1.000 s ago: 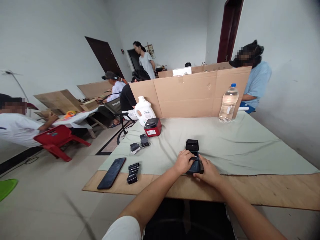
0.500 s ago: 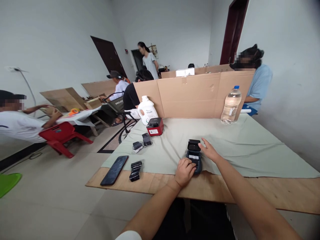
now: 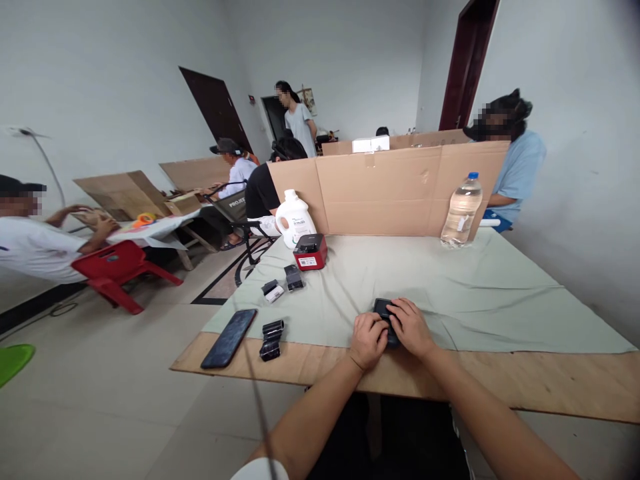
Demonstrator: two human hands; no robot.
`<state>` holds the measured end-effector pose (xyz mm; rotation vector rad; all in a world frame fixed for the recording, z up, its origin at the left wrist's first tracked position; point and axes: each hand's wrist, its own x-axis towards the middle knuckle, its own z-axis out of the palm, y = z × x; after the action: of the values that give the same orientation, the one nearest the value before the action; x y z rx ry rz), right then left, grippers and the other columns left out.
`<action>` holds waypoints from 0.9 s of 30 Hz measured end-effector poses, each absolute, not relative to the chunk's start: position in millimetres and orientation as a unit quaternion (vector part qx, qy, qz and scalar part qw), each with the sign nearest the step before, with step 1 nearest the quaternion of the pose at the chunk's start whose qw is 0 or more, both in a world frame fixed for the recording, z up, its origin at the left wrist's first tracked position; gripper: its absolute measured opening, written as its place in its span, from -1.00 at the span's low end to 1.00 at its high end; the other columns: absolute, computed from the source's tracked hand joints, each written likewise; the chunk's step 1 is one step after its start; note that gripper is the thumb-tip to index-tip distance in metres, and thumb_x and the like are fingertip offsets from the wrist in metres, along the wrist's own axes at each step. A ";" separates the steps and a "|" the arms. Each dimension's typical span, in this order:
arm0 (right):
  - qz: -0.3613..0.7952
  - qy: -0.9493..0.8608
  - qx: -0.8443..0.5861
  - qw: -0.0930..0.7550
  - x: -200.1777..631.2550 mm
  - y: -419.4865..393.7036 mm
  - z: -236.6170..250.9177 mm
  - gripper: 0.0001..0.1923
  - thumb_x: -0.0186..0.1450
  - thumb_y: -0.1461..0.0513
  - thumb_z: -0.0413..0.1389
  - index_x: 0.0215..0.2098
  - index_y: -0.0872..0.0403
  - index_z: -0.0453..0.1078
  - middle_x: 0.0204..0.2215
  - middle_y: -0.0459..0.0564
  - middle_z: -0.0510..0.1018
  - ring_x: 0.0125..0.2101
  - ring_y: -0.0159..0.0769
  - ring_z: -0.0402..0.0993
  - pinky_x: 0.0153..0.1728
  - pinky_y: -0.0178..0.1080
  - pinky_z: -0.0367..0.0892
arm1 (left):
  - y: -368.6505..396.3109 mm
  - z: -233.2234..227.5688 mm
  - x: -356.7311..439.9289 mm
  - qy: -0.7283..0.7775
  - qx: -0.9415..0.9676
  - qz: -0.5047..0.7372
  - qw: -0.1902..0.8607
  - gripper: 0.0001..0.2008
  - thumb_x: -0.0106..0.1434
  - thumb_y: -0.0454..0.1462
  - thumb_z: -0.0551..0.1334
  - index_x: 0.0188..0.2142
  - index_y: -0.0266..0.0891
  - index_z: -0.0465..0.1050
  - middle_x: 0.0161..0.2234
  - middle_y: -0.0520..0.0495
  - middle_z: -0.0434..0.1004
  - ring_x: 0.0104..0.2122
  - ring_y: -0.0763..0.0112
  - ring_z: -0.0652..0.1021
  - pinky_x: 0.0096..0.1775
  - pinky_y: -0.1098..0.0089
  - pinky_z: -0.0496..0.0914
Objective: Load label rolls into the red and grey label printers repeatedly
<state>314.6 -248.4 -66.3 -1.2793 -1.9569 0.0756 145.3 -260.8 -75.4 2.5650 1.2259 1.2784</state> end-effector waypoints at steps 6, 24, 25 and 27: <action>-0.075 -0.808 -0.492 0.315 312.6 -259.8 -75.0 -0.56 0.38 0.17 -0.12 0.12 0.18 0.33 0.12 0.11 0.40 0.17 -0.14 0.22 0.15 -0.04 0.18 | -250.2 -81.2 140.9 0.419 0.793 0.439 0.058 -0.63 0.28 -0.37 -0.06 0.03 -0.29 0.33 0.09 -0.24 0.36 0.15 0.20 0.30 0.13 0.05 0.22; 0.035 -0.764 -0.626 0.151 284.9 -274.5 -36.6 -0.34 0.25 -0.01 0.00 0.21 0.20 0.23 0.27 0.15 0.14 0.27 0.00 -0.04 0.20 -0.03 -0.03 | -230.2 -97.5 132.1 0.469 0.562 0.576 0.364 -0.69 0.25 -0.19 0.00 -0.14 -0.26 0.40 -0.21 -0.15 0.51 -0.33 0.39 0.52 -0.18 0.30 0.43; 0.036 -0.759 -0.633 0.149 280.0 -273.9 -35.4 -0.32 0.23 -0.01 0.02 0.21 0.21 0.21 0.28 0.16 0.13 0.28 0.03 -0.07 0.20 -0.02 -0.04 | -229.1 -98.2 132.6 0.477 0.544 0.584 0.367 -0.69 0.26 -0.15 0.01 -0.16 -0.26 0.39 -0.25 -0.13 0.50 -0.36 0.41 0.51 -0.22 0.32 0.43; 0.040 -0.738 -0.658 0.146 268.1 -272.7 -35.3 -0.26 0.20 -0.03 0.06 0.24 0.18 0.17 0.29 0.18 0.10 0.27 0.13 -0.11 0.18 0.05 -0.05 | -228.1 -98.5 133.7 0.487 0.519 0.595 0.374 -0.67 0.26 -0.06 0.02 -0.22 -0.25 0.37 -0.33 -0.10 0.48 -0.40 0.42 0.50 -0.29 0.36 0.42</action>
<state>268.1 -272.7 -35.3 -1.8938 -2.1255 0.1149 133.7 -228.1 -98.5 1.3284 1.2466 1.5225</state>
